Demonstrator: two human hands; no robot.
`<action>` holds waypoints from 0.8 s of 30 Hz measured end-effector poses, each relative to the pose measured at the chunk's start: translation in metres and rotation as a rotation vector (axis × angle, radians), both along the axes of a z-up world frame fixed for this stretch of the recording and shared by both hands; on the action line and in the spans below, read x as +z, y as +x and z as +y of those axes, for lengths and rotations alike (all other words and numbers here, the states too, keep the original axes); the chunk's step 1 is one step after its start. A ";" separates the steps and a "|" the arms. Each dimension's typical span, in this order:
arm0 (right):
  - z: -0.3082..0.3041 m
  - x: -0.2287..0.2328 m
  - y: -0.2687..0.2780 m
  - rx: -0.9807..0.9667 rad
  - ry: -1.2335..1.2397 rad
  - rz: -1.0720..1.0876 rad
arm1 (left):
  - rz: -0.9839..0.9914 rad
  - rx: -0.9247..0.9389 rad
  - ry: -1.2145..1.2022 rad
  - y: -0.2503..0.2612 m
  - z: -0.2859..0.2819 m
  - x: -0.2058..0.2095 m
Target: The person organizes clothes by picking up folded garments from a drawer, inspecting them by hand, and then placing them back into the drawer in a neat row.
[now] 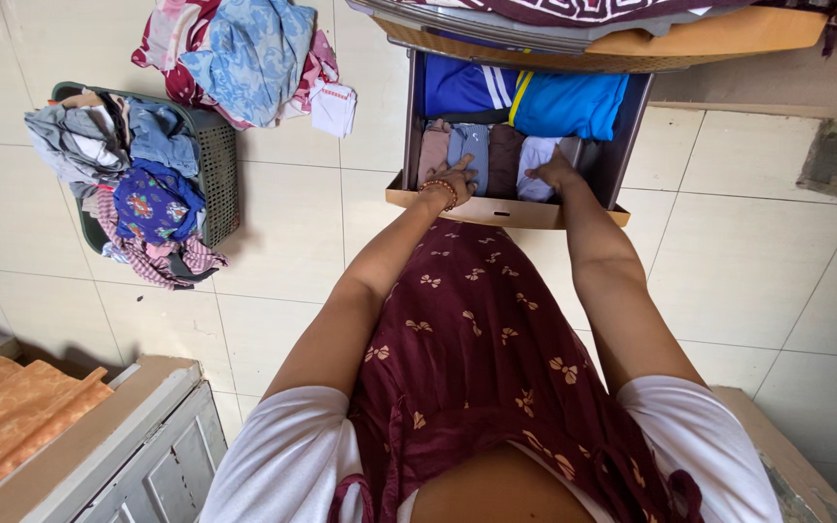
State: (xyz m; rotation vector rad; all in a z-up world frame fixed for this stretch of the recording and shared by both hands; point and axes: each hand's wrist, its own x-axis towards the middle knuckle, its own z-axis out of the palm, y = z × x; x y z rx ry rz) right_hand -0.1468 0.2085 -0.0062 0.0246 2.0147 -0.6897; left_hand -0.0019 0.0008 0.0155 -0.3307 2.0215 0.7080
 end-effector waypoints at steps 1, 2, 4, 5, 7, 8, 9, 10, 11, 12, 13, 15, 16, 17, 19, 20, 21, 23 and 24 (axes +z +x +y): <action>-0.003 -0.001 -0.004 0.000 -0.003 -0.003 | 0.003 -0.007 -0.003 0.002 -0.001 0.000; -0.005 -0.001 -0.012 0.017 0.071 -0.052 | 0.000 -0.007 -0.006 0.004 -0.002 0.000; 0.002 -0.002 -0.019 0.023 0.146 -0.099 | 0.010 -0.003 0.001 0.003 -0.002 -0.001; 0.006 -0.002 -0.026 0.160 0.193 -0.063 | 0.012 -0.004 -0.001 0.003 -0.003 -0.001; 0.015 -0.003 -0.033 0.300 0.241 -0.023 | 0.031 0.003 0.020 0.004 -0.003 -0.001; 0.018 -0.005 -0.027 0.063 0.227 -0.153 | 0.033 0.007 0.021 0.004 -0.004 -0.001; 0.020 -0.006 -0.022 -0.177 0.214 -0.284 | 0.022 0.013 0.021 0.004 -0.004 0.000; 0.015 -0.007 -0.018 -0.176 0.219 -0.283 | 0.012 0.020 0.022 0.004 -0.002 0.000; 0.009 -0.008 -0.012 -0.182 0.194 -0.302 | 0.010 0.021 0.027 0.005 -0.001 0.000; 0.006 -0.009 -0.009 -0.188 0.170 -0.321 | 0.009 0.016 0.018 0.005 0.000 0.001; 0.002 -0.011 -0.011 -0.182 0.168 -0.320 | 0.012 0.015 0.001 0.004 -0.003 0.001; -0.004 -0.012 -0.012 0.049 0.315 -0.189 | 0.014 0.018 0.002 0.004 -0.003 0.004; -0.005 -0.012 -0.011 0.049 0.313 -0.188 | 0.016 0.014 0.006 0.004 -0.003 0.005; -0.002 -0.012 -0.008 0.051 0.236 -0.130 | 0.019 0.011 0.006 0.003 -0.002 0.005; 0.001 -0.011 -0.007 0.055 0.160 -0.071 | 0.014 0.046 0.014 0.005 -0.002 0.007; 0.003 -0.011 -0.006 -0.063 0.170 -0.152 | 0.014 0.049 0.014 0.005 -0.002 0.007; 0.002 -0.011 -0.006 -0.172 0.178 -0.234 | 0.018 0.050 0.021 0.006 -0.002 0.007; 0.001 -0.012 -0.008 -0.219 0.146 -0.248 | 0.022 0.056 0.024 0.007 -0.003 0.008; 0.002 -0.013 -0.010 -0.275 0.115 -0.262 | 0.012 0.048 0.018 0.006 -0.004 0.009</action>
